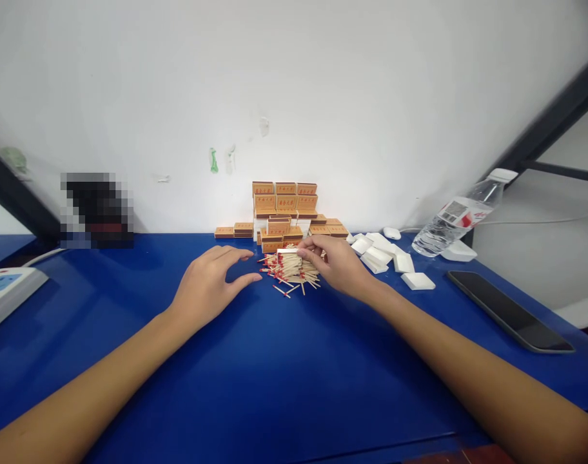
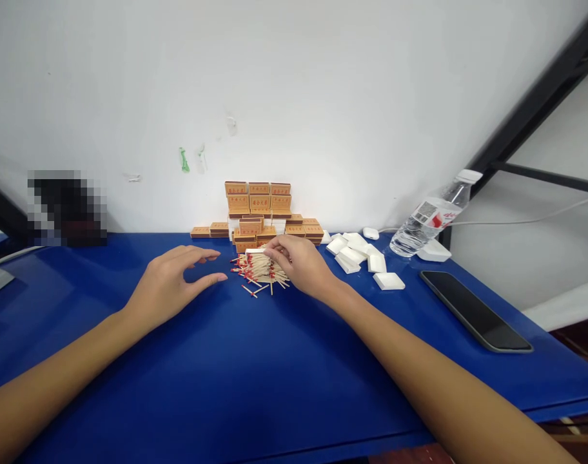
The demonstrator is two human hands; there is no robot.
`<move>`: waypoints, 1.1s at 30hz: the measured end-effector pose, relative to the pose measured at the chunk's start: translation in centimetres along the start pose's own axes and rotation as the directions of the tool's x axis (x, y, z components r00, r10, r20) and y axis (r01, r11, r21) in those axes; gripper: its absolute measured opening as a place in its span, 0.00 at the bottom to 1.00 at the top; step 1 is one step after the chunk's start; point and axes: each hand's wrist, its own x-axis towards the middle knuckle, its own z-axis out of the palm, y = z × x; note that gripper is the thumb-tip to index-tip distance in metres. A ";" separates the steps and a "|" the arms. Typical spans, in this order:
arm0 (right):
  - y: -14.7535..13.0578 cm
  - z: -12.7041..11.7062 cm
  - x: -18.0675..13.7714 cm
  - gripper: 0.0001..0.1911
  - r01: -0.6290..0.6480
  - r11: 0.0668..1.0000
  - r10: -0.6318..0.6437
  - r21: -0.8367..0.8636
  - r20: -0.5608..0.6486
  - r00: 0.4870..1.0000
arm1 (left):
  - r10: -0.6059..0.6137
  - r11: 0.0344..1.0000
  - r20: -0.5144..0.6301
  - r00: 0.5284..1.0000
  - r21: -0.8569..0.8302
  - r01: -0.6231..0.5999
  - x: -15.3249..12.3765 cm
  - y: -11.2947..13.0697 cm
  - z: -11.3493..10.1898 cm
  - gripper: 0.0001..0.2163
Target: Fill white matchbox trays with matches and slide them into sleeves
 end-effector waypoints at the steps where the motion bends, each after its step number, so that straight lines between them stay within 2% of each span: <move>1: 0.1 0.0 0.0 0.09 0.026 0.999 -0.027 -0.029 -0.020 0.999 | -0.001 1.000 -0.003 1.000 0.000 0.001 0.0 -0.1 0.0 0.17; 6: 0.6 -0.1 -0.1 0.09 0.150 0.980 -0.161 -0.132 -0.077 0.984 | 0.006 1.000 -0.006 1.000 0.000 -0.006 0.1 -0.4 0.0 0.16; 10: 0.8 -0.2 -0.1 0.10 0.254 0.938 -0.287 -0.235 -0.116 0.951 | 0.020 1.000 0.006 1.000 -0.012 -0.020 0.0 -0.3 0.1 0.16; 14: 0.4 -0.4 -0.2 0.10 0.344 0.875 -0.415 -0.341 -0.160 0.896 | 0.095 0.993 0.085 0.992 -0.077 -0.088 -0.1 0.2 0.1 0.16; 17: -0.3 -1.2 -0.1 0.11 0.350 0.853 -0.431 -0.388 -0.145 0.891 | 0.152 0.983 0.145 0.978 -0.125 -0.134 -0.1 0.4 0.2 0.15; 19: -0.6 -2.3 0.1 0.11 0.292 0.879 -0.371 -0.378 -0.155 0.916 | 0.153 0.983 0.157 0.976 -0.127 -0.134 -0.1 0.3 0.2 0.15; 22: 0.0 -4.8 0.5 0.10 0.121 0.944 -0.179 -0.307 -0.172 0.969 | 0.134 0.987 0.155 0.979 -0.111 -0.117 0.0 0.0 0.2 0.15; 25: 2.6 -8.0 0.5 0.15 -0.079 0.964 0.074 -0.254 -0.033 0.997 | 0.128 0.989 0.159 0.979 -0.092 -0.114 0.0 -0.5 0.3 0.14; 28: 6.2 -11.2 0.1 0.22 -0.282 0.913 0.307 -0.296 0.039 0.951 | 0.107 0.994 0.154 0.982 -0.052 -0.100 0.1 -1.0 0.1 0.13; 30: 8.3 -12.8 -0.4 0.22 -0.390 0.847 0.428 -0.362 0.030 0.903 | 0.073 0.997 0.140 0.987 -0.004 -0.073 0.3 -1.5 -0.3 0.13; 33: 10.5 -14.3 -1.0 0.19 -0.486 0.750 0.544 -0.448 0.001 0.839 | -0.026 0.997 0.108 0.994 0.075 0.017 1.0 -2.7 -1.2 0.15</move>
